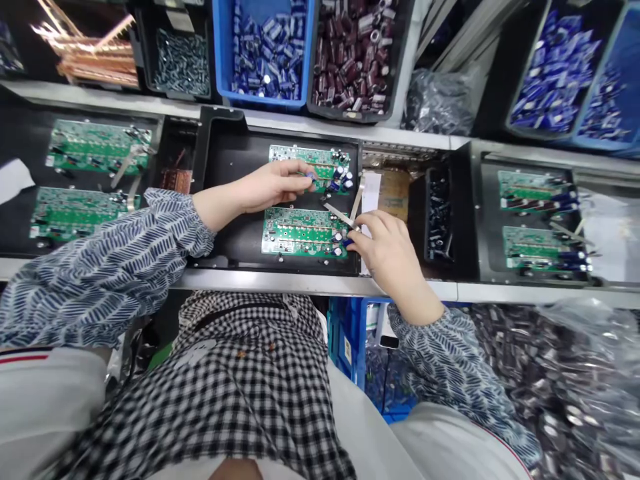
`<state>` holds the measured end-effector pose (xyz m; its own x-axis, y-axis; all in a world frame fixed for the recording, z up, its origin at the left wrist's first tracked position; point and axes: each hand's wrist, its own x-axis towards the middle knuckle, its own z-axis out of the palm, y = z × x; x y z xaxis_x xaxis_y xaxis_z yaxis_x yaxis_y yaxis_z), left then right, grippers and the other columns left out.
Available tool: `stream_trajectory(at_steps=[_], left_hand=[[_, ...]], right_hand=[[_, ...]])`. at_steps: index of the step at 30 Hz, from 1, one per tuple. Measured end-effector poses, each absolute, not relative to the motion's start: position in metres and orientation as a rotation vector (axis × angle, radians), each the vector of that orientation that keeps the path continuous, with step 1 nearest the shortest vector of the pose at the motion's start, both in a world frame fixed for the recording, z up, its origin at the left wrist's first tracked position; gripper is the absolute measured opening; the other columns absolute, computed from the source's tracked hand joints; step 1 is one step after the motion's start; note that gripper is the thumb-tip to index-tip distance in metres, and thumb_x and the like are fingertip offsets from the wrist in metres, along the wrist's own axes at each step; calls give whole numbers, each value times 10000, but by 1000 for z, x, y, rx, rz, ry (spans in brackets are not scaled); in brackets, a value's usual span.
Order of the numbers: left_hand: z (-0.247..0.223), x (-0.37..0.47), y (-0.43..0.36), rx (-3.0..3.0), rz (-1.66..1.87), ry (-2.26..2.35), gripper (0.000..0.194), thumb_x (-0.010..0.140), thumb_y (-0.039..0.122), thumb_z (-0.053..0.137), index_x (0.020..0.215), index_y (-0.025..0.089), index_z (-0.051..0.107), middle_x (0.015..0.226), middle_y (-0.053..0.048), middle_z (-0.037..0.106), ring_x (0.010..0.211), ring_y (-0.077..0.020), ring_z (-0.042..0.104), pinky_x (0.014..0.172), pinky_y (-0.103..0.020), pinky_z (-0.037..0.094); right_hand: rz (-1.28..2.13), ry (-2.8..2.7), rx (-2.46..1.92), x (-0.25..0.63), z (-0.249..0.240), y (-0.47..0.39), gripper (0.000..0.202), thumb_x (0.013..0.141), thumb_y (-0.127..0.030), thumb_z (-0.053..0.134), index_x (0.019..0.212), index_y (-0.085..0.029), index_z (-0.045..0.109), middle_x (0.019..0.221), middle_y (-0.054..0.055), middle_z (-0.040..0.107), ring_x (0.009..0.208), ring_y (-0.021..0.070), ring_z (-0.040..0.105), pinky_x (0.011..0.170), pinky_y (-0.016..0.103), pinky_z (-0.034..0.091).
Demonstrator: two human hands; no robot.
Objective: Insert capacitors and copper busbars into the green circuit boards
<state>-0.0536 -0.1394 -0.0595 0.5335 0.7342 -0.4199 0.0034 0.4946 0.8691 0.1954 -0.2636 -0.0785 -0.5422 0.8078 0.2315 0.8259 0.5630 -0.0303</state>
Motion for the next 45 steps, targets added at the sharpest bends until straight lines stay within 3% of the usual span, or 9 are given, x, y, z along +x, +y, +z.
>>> stream_trajectory(at_steps=[5, 8, 13, 22, 27, 33, 37, 45], left_hand=[[-60, -53, -143, 1000, 456, 858, 163, 945, -17, 547, 981, 110, 642, 895, -25, 695, 591, -23, 478, 575, -188, 306], [-62, -53, -146, 1044, 394, 786, 157, 927, -2, 569, 1021, 104, 638, 974, -51, 711, 685, -45, 539, 630, -194, 345], [-66, -55, -147, 1167, 298, 736, 129, 954, 119, 596, 1080, 104, 619, 1044, -65, 713, 742, -63, 555, 706, -202, 400], [-69, -57, -146, 1265, 272, 726, 190, 970, 174, 584, 1136, 102, 642, 1019, -58, 683, 734, -67, 537, 699, -204, 412], [-72, -56, -147, 1270, 233, 724, 257, 962, 206, 598, 1195, 109, 643, 1028, -62, 682, 721, -71, 527, 684, -217, 404], [-75, -55, -149, 1229, 204, 699, 226, 934, 160, 610, 1151, 106, 636, 1041, -58, 697, 771, -70, 574, 717, -205, 431], [-76, -55, -150, 1213, 213, 695, 196, 910, 163, 640, 1097, 111, 665, 1011, -53, 710, 765, -72, 584, 723, -212, 448], [-80, -56, -152, 1183, 189, 683, 161, 864, 160, 694, 1021, 129, 708, 872, -19, 703, 759, -88, 613, 738, -225, 449]], right_hand=[[-216, -2699, -1332, 189, -67, -262, 185, 1008, -278, 547, 1044, -184, 702, 1163, 119, 680, 1193, 282, 548, 918, 425, 429], [-267, -2733, -1327, 188, -65, -260, 208, 1032, -266, 499, 1040, -185, 690, 1158, 111, 684, 1197, 271, 551, 940, 426, 420], [-173, -2743, -1278, 192, -64, -256, 210, 1042, -270, 484, 1062, -186, 675, 1147, 98, 686, 1181, 253, 560, 952, 412, 413], [-288, -2757, -1139, 194, -63, -250, 216, 1048, -265, 475, 1035, -153, 659, 1082, 93, 702, 1143, 240, 580, 945, 406, 428], [-205, -2808, -1251, 196, -65, -253, 223, 1051, -292, 461, 1103, -216, 664, 1148, 80, 698, 1199, 248, 567, 995, 439, 414], [-180, -2795, -1200, 189, -60, -256, 217, 1037, -173, 447, 1084, -181, 659, 1132, 81, 705, 1185, 232, 564, 1017, 432, 407], [-233, -2752, -1162, 187, -61, -258, 172, 1026, -207, 498, 1026, -150, 660, 1077, 100, 704, 1147, 243, 579, 985, 413, 417], [9, -2659, -1477, 175, -54, -275, 272, 998, -182, 464, 1231, -177, 603, 1210, 155, 668, 1169, 313, 587, 916, 466, 474]])
